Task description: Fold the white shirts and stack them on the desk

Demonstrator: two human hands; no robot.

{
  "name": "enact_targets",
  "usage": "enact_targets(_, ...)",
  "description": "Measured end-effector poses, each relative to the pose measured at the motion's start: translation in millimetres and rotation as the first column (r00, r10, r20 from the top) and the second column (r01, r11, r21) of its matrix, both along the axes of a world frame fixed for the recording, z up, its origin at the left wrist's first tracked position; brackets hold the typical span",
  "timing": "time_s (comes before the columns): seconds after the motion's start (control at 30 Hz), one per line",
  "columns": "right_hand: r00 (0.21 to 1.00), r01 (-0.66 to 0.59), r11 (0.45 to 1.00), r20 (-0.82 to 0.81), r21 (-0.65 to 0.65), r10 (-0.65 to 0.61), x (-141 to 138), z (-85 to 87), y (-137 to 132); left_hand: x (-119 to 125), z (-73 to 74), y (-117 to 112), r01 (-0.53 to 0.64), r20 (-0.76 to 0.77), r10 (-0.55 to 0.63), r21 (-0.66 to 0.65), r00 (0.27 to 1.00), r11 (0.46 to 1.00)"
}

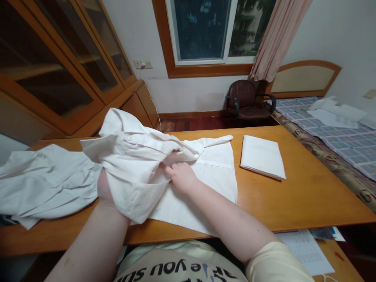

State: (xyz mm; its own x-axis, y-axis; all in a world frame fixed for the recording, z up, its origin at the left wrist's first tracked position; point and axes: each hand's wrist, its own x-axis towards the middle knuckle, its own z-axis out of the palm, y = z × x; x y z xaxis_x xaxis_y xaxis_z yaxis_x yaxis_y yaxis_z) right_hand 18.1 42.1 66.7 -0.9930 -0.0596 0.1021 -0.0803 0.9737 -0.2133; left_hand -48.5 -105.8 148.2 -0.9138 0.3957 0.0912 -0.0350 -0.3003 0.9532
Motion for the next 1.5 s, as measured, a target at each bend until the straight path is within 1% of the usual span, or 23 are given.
enact_targets(0.1, 0.994, 0.050, 0.998, 0.094, 0.039, -0.054, 2.7, -0.5, 16.1, -15.4, 14.0, -5.8, 0.075, 0.053, -0.084, 0.160, 0.995, 0.984)
enact_targets(0.17, 0.992, 0.121, 0.992, 0.037, 0.023, -0.121, 13.5, -0.4, 34.2, -34.1, 22.5, -13.1, 0.060, 0.055, -0.080, 0.294, 0.995, 0.954)
enact_targets(0.27, 0.954, 0.233, 0.952, -0.141, -0.199, -0.263, 41.2, 7.5, 65.1, -66.7, 27.6, -26.8, -0.104, 0.110, 0.067, 0.377, 0.992, 0.921)
enact_targets(0.4, 0.703, 0.289, 0.807, -0.459, -0.515, -0.544, 77.9, 31.5, 93.8, -92.1, 12.4, -34.0, -0.292, 0.179, 0.251, 0.266, 0.951, 0.919)
enact_targets(0.47, 0.600, 0.378, 0.756, -0.481, -0.534, -0.640, 87.6, 40.1, 103.1, -90.5, -2.0, -31.1, -0.370, -0.034, 0.375, 0.113, 0.926, 0.922)
enact_targets(0.53, 0.594, 0.549, 0.688, -0.358, -0.474, -0.721, 90.7, 40.1, 111.9, -80.4, -17.1, -26.6, -0.478, -0.269, 0.440, -0.096, 0.857, 0.873)
enact_targets(0.6, 0.609, 0.730, 0.608, -0.109, -0.313, -0.786, 89.6, 30.2, 119.4, -64.3, -31.4, -22.0, -0.466, -0.381, 0.335, -0.332, 0.862, 0.820)
enact_targets(0.67, 0.559, 0.829, 0.549, 0.130, -0.104, -0.819, 86.6, 14.3, 122.7, -44.5, -45.0, -16.7, -0.271, -0.386, 0.013, -0.622, 0.922, 0.735)
enact_targets(0.77, 0.505, 0.849, 0.528, 0.280, 0.009, -0.816, 81.9, -6.5, 115.8, -11.9, -65.1, -5.9, 0.062, -0.209, -0.511, -0.884, 0.834, 0.463)
enact_targets(0.83, 0.562, 0.823, 0.559, 0.284, -0.101, -0.777, 78.8, -11.9, 102.7, 10.2, -77.6, 3.4, 0.122, -0.088, -0.628, -0.951, 0.773, 0.284)
enact_targets(0.87, 0.619, 0.785, 0.581, 0.274, -0.215, -0.736, 76.8, -12.2, 93.7, 21.1, -83.1, 8.6, 0.119, -0.069, -0.645, -0.963, 0.761, 0.243)
enact_targets(0.93, 0.760, 0.625, 0.569, 0.251, -0.534, -0.599, 72.0, -10.3, 71.2, 42.1, -92.2, 19.4, 0.093, -0.096, -0.663, -0.966, 0.743, 0.243)
enact_targets(0.97, 0.829, 0.502, 0.490, 0.235, -0.713, -0.507, 69.4, -9.4, 58.4, 51.6, -95.8, 24.5, 0.069, -0.135, -0.666, -0.960, 0.734, 0.270)
enact_targets(1.0, 0.890, 0.377, 0.355, 0.228, -0.856, -0.395, 67.0, -9.0, 45.3, 60.0, -98.8, 29.0, 0.027, -0.187, -0.651, -0.952, 0.735, 0.304)
enact_targets(1.07, 0.958, 0.218, 0.057, 0.203, -0.974, -0.201, 64.4, -9.9, 21.0, 71.2, -102.9, 34.9, -0.115, -0.325, -0.571, -0.921, 0.754, 0.373)
enact_targets(1.1, 0.974, 0.184, -0.055, 0.190, -0.981, -0.124, 64.7, -11.0, 11.4, 72.9, -103.7, 35.6, -0.187, -0.394, -0.526, -0.896, 0.754, 0.403)
enact_targets(1.17, 0.987, 0.160, -0.205, 0.160, -0.966, 0.018, 69.0, -12.3, 0.0, 66.8, -101.9, 30.9, -0.279, -0.504, -0.470, -0.839, 0.725, 0.468)
enact_targets(1.23, 0.983, 0.171, -0.268, 0.144, -0.948, 0.118, 77.2, -10.6, 0.5, 49.2, -93.3, 17.4, -0.322, -0.599, -0.435, -0.766, 0.672, 0.556)
enact_targets(1.3, 0.976, 0.195, -0.221, 0.167, -0.956, 0.140, 87.4, -5.5, 13.2, 24.8, -76.0, -4.8, -0.421, -0.725, -0.330, -0.643, 0.605, 0.640)
enact_targets(1.37, 0.979, 0.205, -0.015, 0.205, -0.979, 0.008, 98.1, 1.3, 37.7, -0.9, -50.6, -33.8, -0.589, -0.838, -0.164, -0.492, 0.521, 0.641)
enact_targets(1.4, 0.968, 0.223, 0.133, 0.204, -0.966, -0.144, 103.7, 4.2, 53.8, -13.3, -35.7, -49.8, -0.690, -0.881, -0.080, -0.419, 0.466, 0.590)
enact_targets(1.47, 0.856, 0.395, 0.443, 0.147, -0.805, -0.496, 115.7, 7.4, 91.7, -37.3, -6.1, -82.6, -0.885, -0.946, 0.086, -0.256, 0.312, 0.389)
enact_targets(1.5, 0.759, 0.531, 0.539, 0.084, -0.654, -0.646, 122.5, 7.0, 112.3, -49.5, 6.4, -98.2, -0.926, -0.949, 0.111, -0.255, 0.294, 0.279)
